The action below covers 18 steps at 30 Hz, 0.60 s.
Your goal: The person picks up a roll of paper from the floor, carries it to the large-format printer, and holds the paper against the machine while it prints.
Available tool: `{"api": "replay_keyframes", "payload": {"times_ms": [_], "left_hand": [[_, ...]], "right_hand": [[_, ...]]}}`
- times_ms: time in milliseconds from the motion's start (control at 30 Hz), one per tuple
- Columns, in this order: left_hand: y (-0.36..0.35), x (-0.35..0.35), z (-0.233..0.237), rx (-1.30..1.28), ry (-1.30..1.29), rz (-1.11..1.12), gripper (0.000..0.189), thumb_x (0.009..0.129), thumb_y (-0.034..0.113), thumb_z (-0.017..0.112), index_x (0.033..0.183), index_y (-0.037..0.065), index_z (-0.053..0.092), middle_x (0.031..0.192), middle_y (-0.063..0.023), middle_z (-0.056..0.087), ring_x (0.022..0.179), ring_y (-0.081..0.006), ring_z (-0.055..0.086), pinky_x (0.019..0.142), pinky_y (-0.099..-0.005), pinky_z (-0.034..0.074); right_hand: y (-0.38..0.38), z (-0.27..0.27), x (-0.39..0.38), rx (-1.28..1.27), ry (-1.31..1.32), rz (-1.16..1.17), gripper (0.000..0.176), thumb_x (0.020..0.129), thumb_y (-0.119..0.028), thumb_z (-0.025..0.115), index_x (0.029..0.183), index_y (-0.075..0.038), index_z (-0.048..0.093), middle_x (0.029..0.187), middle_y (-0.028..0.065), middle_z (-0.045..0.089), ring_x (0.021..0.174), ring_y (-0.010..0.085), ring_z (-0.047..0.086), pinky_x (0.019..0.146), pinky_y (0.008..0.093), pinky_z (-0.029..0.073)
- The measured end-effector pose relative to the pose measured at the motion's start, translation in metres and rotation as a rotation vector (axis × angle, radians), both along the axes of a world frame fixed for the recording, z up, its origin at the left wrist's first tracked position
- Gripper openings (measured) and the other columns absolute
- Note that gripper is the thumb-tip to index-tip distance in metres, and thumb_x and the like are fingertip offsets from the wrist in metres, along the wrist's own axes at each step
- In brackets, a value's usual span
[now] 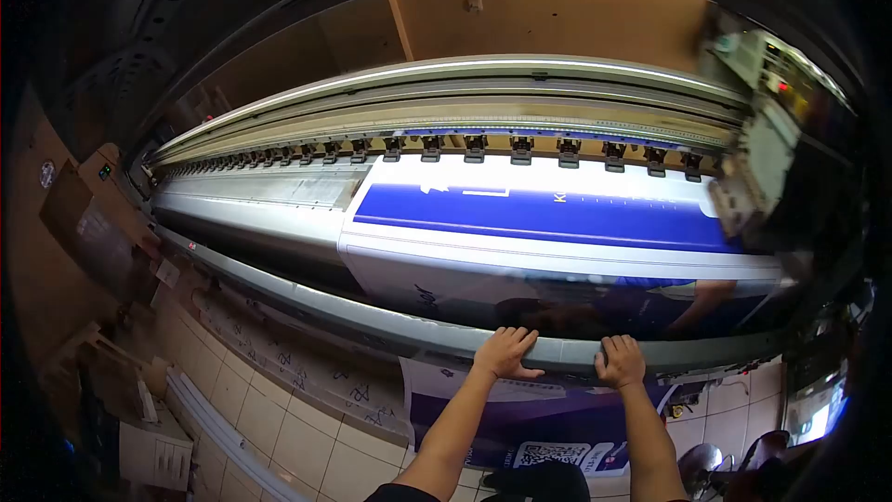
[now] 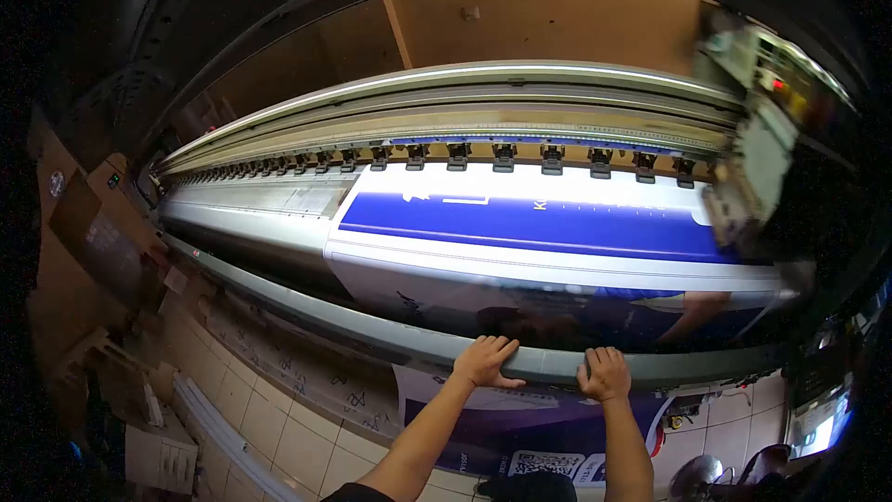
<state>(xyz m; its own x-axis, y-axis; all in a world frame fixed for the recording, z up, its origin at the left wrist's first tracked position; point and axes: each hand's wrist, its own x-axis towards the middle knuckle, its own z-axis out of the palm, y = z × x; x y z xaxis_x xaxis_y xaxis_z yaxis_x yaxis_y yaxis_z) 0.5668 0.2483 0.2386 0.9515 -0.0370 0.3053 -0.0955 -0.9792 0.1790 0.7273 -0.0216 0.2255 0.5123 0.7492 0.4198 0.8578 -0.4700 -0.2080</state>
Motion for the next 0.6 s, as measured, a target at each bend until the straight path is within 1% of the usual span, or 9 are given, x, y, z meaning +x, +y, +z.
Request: {"api": "replay_keyframes", "payload": {"times_ms": [167, 233, 267, 433, 600], "left_hand": [[0.0012, 0.0009, -0.0026, 0.008, -0.058, -0.015, 0.09, 0.07, 0.074, 0.073, 0.126, 0.004, 0.062, 0.105, -0.0122, 0.061, 0.091, -0.0289, 0.06, 0.083, -0.0389, 0.048], [0.0007, 0.0007, -0.0011, 0.024, 0.017, 0.0, 0.089, 0.071, 0.075, 0.072, 0.125, 0.004, 0.062, 0.105, -0.0122, 0.061, 0.09, -0.0288, 0.06, 0.083, -0.0384, 0.048], [0.0008, 0.0011, -0.0005, 0.026, 0.014, 0.001, 0.089, 0.071, 0.075, 0.072, 0.125, 0.004, 0.062, 0.105, -0.0122, 0.061, 0.09, -0.0288, 0.06, 0.083, -0.0384, 0.048], [0.0017, 0.0013, -0.0013, 0.03, -0.041, -0.011, 0.09, 0.071, 0.076, 0.071, 0.125, 0.005, 0.062, 0.103, -0.012, 0.061, 0.089, -0.0286, 0.06, 0.082, -0.0383, 0.049], [0.0008, 0.001, -0.0022, 0.024, -0.032, -0.004, 0.09, 0.071, 0.075, 0.072, 0.126, 0.005, 0.061, 0.103, -0.0117, 0.061, 0.089, -0.0284, 0.06, 0.082, -0.0385, 0.049]], "right_hand": [[0.0003, 0.0048, -0.0008, 0.01, -0.005, -0.002, 0.031, 0.079, -0.031, 0.062, 0.096, -0.004, 0.065, 0.089, 0.0134, 0.06, 0.09, 0.0333, 0.058, 0.086, 0.0456, 0.048], [0.0005, 0.0069, -0.0006, 0.008, -0.004, -0.001, 0.031, 0.079, -0.03, 0.062, 0.096, -0.004, 0.065, 0.089, 0.0134, 0.06, 0.09, 0.0334, 0.058, 0.085, 0.0455, 0.048], [0.0006, 0.0075, -0.0005, 0.003, 0.003, 0.0, 0.031, 0.079, -0.03, 0.063, 0.096, -0.004, 0.065, 0.089, 0.0133, 0.06, 0.09, 0.0335, 0.058, 0.085, 0.0454, 0.048], [0.0012, 0.0029, 0.0016, 0.024, -0.01, 0.006, 0.031, 0.079, -0.03, 0.063, 0.096, -0.004, 0.065, 0.089, 0.0136, 0.06, 0.09, 0.0333, 0.058, 0.085, 0.0453, 0.048], [-0.0004, 0.0046, 0.0002, 0.019, -0.003, 0.007, 0.032, 0.079, -0.03, 0.063, 0.098, -0.004, 0.066, 0.09, 0.0142, 0.061, 0.091, 0.0332, 0.058, 0.087, 0.0451, 0.048]]}}
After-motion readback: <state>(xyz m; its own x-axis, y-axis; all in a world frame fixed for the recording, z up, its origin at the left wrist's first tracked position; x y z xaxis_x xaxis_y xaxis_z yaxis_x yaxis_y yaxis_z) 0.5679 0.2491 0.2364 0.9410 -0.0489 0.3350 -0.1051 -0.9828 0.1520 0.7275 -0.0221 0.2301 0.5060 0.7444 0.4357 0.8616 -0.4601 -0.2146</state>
